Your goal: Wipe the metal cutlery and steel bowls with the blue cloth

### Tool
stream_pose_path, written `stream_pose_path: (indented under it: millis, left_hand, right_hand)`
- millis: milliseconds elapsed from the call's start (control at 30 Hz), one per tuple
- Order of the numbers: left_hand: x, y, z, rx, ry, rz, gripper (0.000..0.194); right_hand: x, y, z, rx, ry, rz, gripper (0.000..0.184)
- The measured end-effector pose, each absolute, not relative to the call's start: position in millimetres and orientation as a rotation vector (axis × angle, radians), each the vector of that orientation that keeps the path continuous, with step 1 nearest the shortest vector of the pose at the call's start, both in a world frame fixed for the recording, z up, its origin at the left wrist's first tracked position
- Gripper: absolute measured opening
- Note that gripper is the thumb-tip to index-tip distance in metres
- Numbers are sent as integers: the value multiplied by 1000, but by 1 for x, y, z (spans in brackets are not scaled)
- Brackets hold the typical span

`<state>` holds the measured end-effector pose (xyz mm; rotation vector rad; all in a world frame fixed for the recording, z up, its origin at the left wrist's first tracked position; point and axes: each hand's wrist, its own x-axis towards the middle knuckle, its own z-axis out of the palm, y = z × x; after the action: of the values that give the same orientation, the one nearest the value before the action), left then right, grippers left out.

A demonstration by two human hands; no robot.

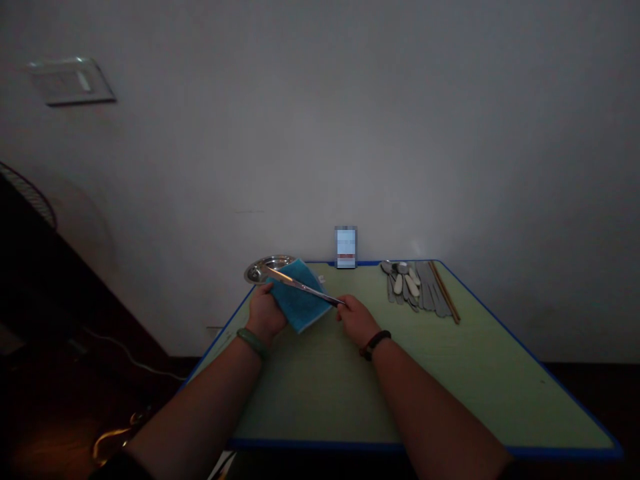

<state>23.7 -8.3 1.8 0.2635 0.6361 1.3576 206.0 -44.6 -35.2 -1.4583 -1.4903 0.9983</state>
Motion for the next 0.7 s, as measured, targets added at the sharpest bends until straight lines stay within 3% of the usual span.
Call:
stream_pose_path:
  millis: [267,700]
  left_hand:
    - [16,-2,-2,159,639,1491,40]
    - [19,-5,2,225,570,1447,38]
  right_hand:
    - [209,-44,-35,-1422,-1598,792,44]
    - [207,-45,-39,-1347,-2052,513,41]
